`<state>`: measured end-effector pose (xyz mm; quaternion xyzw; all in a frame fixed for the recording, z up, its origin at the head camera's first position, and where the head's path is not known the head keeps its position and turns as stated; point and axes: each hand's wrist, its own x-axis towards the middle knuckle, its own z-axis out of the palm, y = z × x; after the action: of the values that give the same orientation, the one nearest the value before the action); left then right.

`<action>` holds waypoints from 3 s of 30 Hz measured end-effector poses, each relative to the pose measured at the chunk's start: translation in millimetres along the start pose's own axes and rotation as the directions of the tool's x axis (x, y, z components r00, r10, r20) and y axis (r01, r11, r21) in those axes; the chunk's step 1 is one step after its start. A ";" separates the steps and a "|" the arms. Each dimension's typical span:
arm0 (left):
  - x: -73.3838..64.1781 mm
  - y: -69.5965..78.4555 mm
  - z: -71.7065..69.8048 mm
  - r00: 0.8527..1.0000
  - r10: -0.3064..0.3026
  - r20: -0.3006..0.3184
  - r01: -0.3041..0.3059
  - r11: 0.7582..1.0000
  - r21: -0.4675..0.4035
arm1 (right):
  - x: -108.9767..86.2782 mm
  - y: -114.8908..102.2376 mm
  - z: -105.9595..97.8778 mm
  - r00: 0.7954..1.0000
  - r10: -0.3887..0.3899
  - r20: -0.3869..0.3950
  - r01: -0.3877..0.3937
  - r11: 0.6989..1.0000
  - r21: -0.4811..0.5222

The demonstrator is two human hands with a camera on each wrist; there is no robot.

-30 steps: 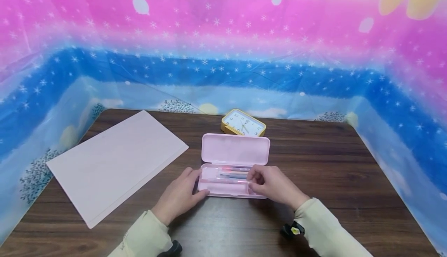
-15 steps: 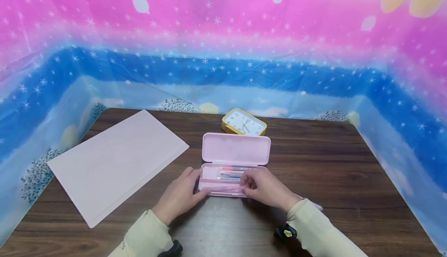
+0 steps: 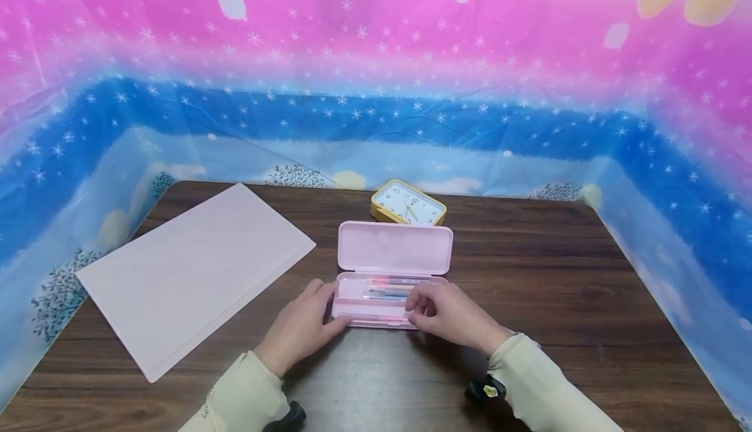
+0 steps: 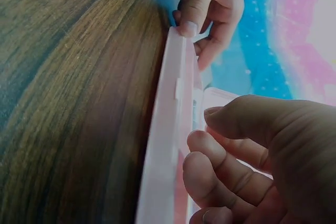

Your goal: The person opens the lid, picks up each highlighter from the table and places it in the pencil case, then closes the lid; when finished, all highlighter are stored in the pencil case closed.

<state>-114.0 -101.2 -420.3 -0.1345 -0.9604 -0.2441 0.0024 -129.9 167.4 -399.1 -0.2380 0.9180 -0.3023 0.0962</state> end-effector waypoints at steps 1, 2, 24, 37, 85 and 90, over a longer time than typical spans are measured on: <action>0.0 -0.1 0.1 1.000 0.000 0.001 0.000 1.000 -0.001 | -1.0 0.0 -1.1 1.000 0.001 -0.003 -0.001 1.000 0.003; -0.1 0.0 0.1 1.000 0.001 0.003 -0.001 1.000 -0.002 | -2.2 -0.2 -2.7 1.000 0.001 -0.007 -0.001 1.000 0.008; 1.4 0.1 1.0 1.000 0.011 -0.008 -0.011 1.000 -0.001 | -72.2 28.6 -67.4 0.968 0.102 -0.228 -0.101 0.995 0.015; 1.1 0.3 0.5 1.000 0.003 -0.005 -0.003 1.000 -0.004 | -125.7 77.4 -85.9 0.919 0.300 -0.256 -0.316 0.949 -0.022; 1.2 -0.2 2.9 1.000 0.014 -0.011 -0.014 1.000 0.007 | -123.2 81.0 -92.1 0.932 0.317 -0.177 -0.333 0.941 -0.068; 1.5 0.4 2.0 1.000 0.003 -0.004 -0.003 1.000 0.008 | -109.6 62.2 -105.1 0.951 0.239 -0.196 -0.259 0.962 -0.083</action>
<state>-115.2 -99.5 -421.8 -0.1357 -0.9611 -0.2406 0.0051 -92.0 319.0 -348.9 -0.0959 0.9606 -0.2586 0.0353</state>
